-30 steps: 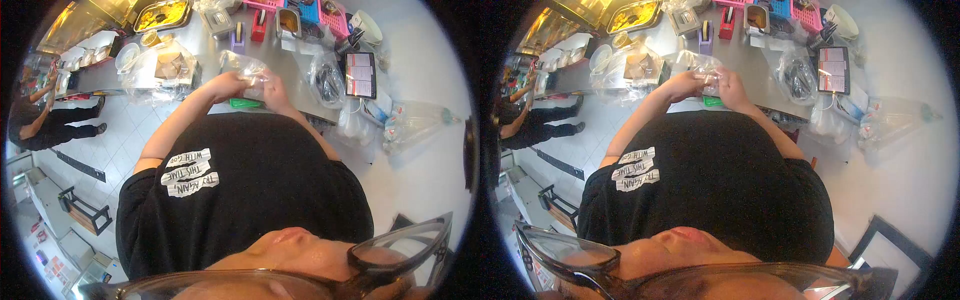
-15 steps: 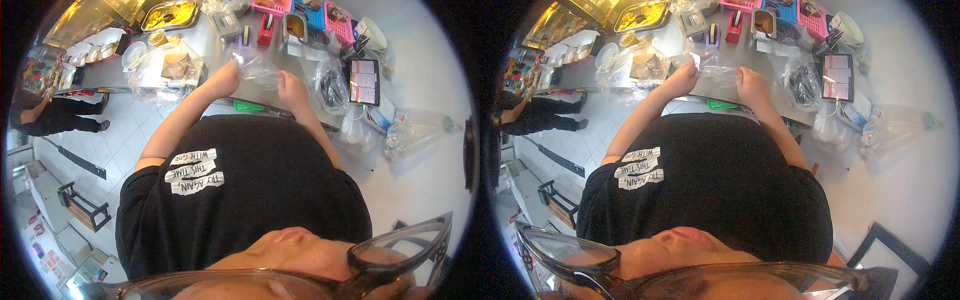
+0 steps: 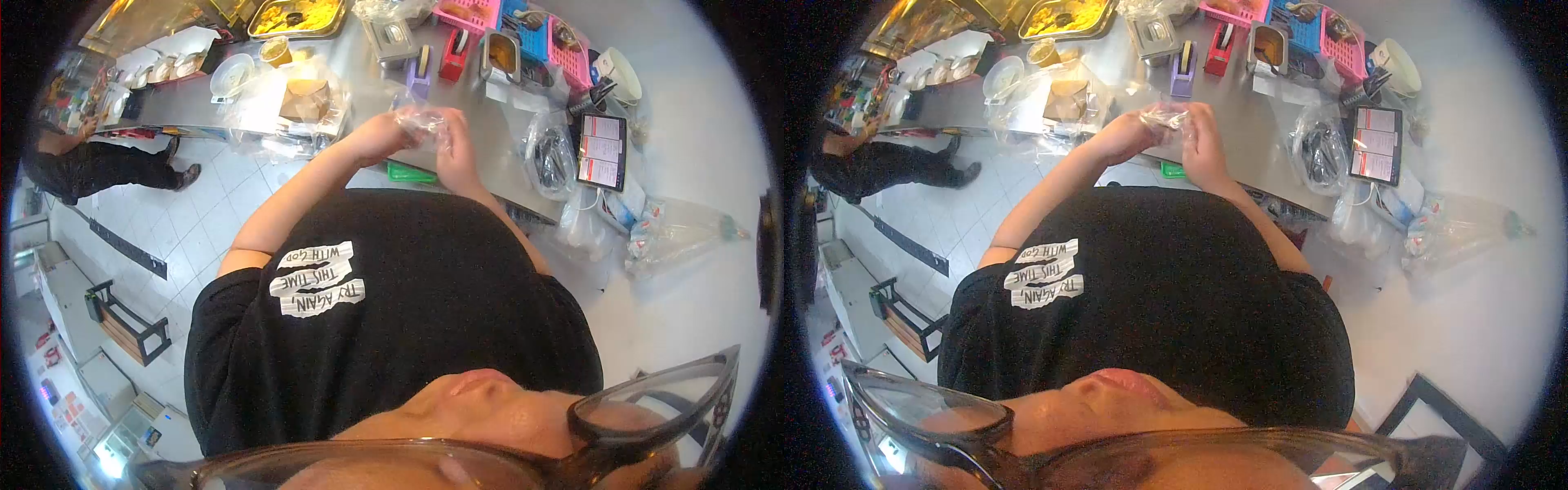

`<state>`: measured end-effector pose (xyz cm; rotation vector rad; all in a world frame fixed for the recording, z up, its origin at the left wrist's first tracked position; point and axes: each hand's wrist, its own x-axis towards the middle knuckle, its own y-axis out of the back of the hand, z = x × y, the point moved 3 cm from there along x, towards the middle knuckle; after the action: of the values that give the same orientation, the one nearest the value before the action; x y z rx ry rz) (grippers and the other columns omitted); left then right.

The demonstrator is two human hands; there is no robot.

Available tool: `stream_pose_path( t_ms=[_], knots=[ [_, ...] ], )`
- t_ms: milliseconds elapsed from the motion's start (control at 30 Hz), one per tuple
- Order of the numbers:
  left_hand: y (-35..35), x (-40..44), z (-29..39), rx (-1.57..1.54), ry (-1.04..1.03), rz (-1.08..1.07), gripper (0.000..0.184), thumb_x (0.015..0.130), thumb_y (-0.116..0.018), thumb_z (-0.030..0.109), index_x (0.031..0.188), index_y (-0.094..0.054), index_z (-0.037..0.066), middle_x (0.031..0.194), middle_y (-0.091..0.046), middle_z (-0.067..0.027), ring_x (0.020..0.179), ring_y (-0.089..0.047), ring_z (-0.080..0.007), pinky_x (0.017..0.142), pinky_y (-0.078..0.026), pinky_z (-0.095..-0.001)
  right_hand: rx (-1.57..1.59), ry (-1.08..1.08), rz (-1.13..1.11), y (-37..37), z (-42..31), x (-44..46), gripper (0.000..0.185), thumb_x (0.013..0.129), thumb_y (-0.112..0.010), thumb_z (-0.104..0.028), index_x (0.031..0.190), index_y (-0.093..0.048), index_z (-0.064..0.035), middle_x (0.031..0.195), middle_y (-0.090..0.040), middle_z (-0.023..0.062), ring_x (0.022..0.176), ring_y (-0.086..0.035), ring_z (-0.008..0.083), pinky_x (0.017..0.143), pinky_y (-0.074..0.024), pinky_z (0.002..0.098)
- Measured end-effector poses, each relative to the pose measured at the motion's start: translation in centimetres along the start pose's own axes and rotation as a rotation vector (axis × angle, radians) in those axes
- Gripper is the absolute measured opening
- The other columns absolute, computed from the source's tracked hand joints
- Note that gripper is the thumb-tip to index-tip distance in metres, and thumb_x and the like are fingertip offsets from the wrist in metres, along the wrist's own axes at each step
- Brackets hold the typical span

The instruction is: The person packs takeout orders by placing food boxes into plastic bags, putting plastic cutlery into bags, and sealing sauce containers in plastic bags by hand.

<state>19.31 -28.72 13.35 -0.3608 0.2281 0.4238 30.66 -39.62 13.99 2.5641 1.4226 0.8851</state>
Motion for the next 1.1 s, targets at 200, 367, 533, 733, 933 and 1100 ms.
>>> stream_pose_path(
  t_ms=[200, 367, 533, 733, 933, 1100],
  knots=[
    [2.8, -0.2, -0.9, 0.658, -0.500, 0.137, 0.037, 0.088, -0.053, -0.001, 0.125, -0.054, 0.005, 0.122, -0.059, -0.0106, 0.114, -0.055, -0.0224, 0.098, -0.043, -0.0323, 0.066, -0.308, -0.084, -1.8, 2.2, -0.5, 0.016, 0.089, -0.058, -0.009, 0.100, -0.064, 0.0006, 0.081, -0.067, 0.0115, 0.076, -0.063, 0.0204, 0.072, -0.0497, 0.0337],
    [4.3, -2.7, 1.2, 0.643, -0.268, 0.349, 0.038, 0.086, -0.049, -0.005, 0.123, -0.053, 0.002, 0.118, -0.059, -0.0144, 0.111, -0.056, -0.0240, 0.096, -0.044, -0.0337, -0.148, -0.129, -0.090, -2.7, 1.7, 0.6, 0.020, 0.089, -0.060, -0.013, 0.076, -0.056, 0.0019, 0.065, -0.058, 0.0150, 0.061, -0.056, 0.0304, 0.060, -0.0439, 0.0394],
    [8.5, -4.9, 2.5, 0.922, -0.441, 0.633, 0.029, 0.087, -0.048, -0.002, 0.116, -0.055, 0.000, 0.108, -0.058, -0.0230, 0.104, -0.058, -0.0330, 0.092, -0.045, -0.0400, -0.302, -0.150, -0.009, -1.2, 1.2, 2.3, 0.031, 0.088, -0.064, -0.015, 0.069, -0.045, 0.0006, 0.061, -0.046, 0.0151, 0.054, -0.047, 0.0290, 0.053, -0.0371, 0.0391],
    [7.4, -7.5, 5.6, 0.794, -0.494, 0.724, 0.019, 0.082, -0.070, 0.009, 0.078, -0.055, -0.003, 0.077, -0.062, -0.0161, 0.072, -0.062, -0.0228, 0.070, -0.050, -0.0333, -0.018, -0.071, 0.001, -6.6, -3.2, 5.8, 0.031, 0.083, -0.066, -0.008, 0.067, -0.040, -0.0015, 0.061, -0.039, 0.0097, 0.054, -0.041, 0.0208, 0.051, -0.0327, 0.0361],
    [16.8, -10.3, 10.1, 0.905, -0.712, 0.998, 0.018, 0.074, -0.067, 0.004, 0.069, -0.050, 0.000, 0.067, -0.053, -0.0172, 0.061, -0.051, -0.0328, 0.058, -0.043, -0.0384, 0.169, -0.003, 0.193, -13.1, -4.4, 11.8, 0.025, 0.081, -0.067, -0.006, 0.072, -0.044, -0.0001, 0.060, -0.042, 0.0128, 0.054, -0.044, 0.0251, 0.053, -0.0379, 0.0364],
    [27.5, -12.4, 13.3, 0.812, -0.664, 1.094, 0.010, 0.069, -0.060, 0.001, 0.071, -0.050, 0.002, 0.068, -0.055, -0.0171, 0.065, -0.055, -0.0354, 0.058, -0.043, -0.0401, -0.337, 0.026, -0.058, -22.4, -7.0, 20.1, 0.018, 0.079, -0.066, -0.011, 0.079, -0.052, 0.0002, 0.068, -0.054, 0.0184, 0.060, -0.050, 0.0330, 0.058, -0.0423, 0.0399]
  ],
)
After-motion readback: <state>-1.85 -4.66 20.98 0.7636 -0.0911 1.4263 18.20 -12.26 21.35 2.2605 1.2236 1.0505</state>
